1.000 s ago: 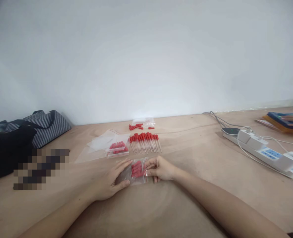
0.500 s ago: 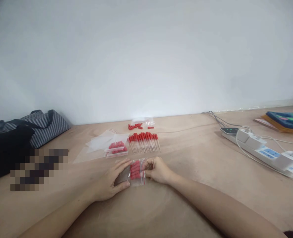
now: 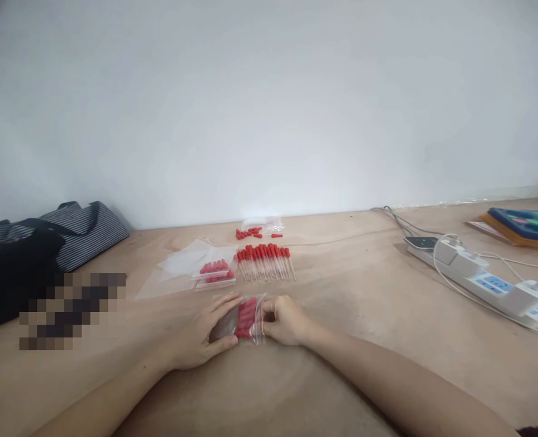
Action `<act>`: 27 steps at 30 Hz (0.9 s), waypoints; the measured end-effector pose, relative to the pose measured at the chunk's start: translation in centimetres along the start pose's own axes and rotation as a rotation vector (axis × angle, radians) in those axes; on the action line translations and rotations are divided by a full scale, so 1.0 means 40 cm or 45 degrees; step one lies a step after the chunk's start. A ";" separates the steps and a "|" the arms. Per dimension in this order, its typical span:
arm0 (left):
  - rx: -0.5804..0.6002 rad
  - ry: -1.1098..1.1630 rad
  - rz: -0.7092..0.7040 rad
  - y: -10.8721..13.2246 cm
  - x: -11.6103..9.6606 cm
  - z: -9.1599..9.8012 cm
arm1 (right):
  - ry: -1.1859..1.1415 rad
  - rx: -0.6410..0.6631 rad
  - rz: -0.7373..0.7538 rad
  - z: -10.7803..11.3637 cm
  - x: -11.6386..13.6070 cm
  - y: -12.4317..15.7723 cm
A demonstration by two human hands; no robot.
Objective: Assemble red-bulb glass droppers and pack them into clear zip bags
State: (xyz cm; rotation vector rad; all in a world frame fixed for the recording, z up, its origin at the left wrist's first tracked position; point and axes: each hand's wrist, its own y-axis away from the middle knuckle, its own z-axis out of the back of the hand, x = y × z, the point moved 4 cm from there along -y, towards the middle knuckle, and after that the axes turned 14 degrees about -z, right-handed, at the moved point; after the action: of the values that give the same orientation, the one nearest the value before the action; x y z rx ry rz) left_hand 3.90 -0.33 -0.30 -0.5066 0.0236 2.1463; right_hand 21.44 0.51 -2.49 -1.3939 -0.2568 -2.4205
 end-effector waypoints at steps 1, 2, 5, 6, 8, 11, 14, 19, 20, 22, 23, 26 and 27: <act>-0.001 -0.003 -0.008 0.000 0.000 0.002 | -0.014 0.085 0.035 -0.001 0.002 0.000; 0.002 -0.014 -0.015 -0.001 0.001 0.004 | -0.031 0.138 0.054 0.000 0.004 0.000; 0.029 -0.068 -0.023 -0.004 0.002 0.010 | -0.038 0.059 0.062 0.006 0.009 -0.001; 0.031 -0.079 -0.024 -0.005 0.003 0.011 | -0.019 0.001 0.068 0.006 0.012 0.000; 0.019 -0.090 -0.025 -0.005 0.002 0.012 | 0.031 -0.076 0.069 0.002 0.017 0.002; 0.011 -0.098 -0.037 -0.005 -0.003 0.012 | 0.071 -0.059 0.060 0.003 0.014 0.000; 0.042 -0.092 -0.066 -0.006 -0.004 0.019 | 0.050 0.069 0.065 0.034 -0.005 -0.004; 0.141 -0.150 -0.211 -0.007 0.023 0.048 | 0.297 -0.113 0.135 0.120 -0.037 0.010; 0.112 -0.176 -0.235 -0.006 0.032 0.055 | 0.348 -0.113 0.180 0.123 -0.037 0.016; -0.008 -0.208 -0.288 0.000 0.045 0.065 | 0.439 -0.112 0.282 0.114 -0.030 0.026; -0.086 -0.207 -0.322 0.004 0.046 0.067 | 0.488 -0.126 0.329 0.105 -0.025 0.029; -0.291 -0.147 -0.462 0.014 0.027 0.055 | 0.626 -0.203 0.431 0.078 -0.011 0.028; -0.313 -0.116 -0.517 0.016 0.015 0.047 | 0.660 -0.214 0.458 0.071 -0.008 0.027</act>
State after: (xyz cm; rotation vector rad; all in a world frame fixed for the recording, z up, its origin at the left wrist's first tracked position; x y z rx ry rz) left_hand 2.45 0.13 1.09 -0.5047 -0.3685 1.7777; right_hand 24.25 0.48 -1.35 -0.7395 0.3040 -2.4216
